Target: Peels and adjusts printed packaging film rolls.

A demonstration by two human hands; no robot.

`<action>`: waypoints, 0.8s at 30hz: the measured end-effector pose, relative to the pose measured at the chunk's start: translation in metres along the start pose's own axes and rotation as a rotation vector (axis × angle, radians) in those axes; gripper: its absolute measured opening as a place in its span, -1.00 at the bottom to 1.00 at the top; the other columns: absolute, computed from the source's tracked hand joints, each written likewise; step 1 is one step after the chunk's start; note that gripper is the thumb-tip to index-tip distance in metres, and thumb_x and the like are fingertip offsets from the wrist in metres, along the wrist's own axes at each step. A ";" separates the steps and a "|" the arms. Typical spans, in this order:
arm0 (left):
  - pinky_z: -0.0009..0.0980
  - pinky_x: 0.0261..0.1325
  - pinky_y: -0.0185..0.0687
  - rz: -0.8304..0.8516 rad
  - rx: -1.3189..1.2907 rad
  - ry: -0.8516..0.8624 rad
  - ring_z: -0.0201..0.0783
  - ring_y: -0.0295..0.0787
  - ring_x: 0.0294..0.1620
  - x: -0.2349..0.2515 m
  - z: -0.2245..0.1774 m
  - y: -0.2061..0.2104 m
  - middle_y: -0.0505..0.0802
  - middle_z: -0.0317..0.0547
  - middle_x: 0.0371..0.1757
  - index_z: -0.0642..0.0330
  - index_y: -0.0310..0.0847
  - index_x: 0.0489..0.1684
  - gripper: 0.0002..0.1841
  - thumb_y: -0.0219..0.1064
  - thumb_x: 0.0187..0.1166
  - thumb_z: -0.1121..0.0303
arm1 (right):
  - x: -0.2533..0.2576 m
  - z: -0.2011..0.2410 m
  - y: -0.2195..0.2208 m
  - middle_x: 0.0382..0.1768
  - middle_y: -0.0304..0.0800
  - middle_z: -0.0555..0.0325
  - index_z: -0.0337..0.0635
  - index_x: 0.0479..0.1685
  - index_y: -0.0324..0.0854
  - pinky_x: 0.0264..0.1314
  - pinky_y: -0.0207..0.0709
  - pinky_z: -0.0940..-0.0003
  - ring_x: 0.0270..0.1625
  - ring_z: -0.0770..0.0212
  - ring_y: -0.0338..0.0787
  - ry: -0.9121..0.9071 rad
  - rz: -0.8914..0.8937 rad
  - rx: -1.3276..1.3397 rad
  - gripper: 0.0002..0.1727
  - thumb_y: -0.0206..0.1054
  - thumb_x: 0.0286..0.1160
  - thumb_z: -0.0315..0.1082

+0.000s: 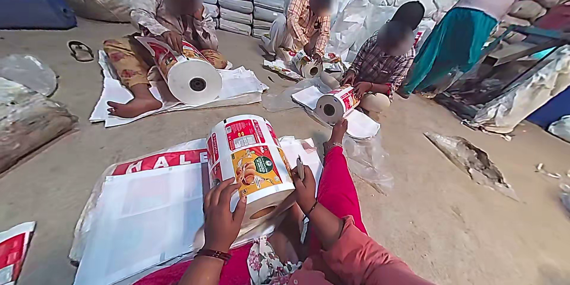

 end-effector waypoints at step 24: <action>0.23 0.61 0.29 0.017 0.000 -0.013 0.19 0.57 0.53 -0.001 0.001 -0.001 0.75 0.04 0.45 0.12 0.75 0.19 -0.45 -0.02 0.68 -0.08 | -0.001 0.000 0.000 -0.08 0.78 -0.07 -0.35 -0.04 0.69 0.26 0.60 0.17 0.08 0.11 0.75 0.018 0.022 -0.010 -0.74 0.21 0.48 -0.36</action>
Point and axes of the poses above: each hand's wrist, its own x-axis towards the middle knuckle, its own y-axis out of the palm, z = x × y, the point moved 5 cm from there along x, towards the middle knuckle
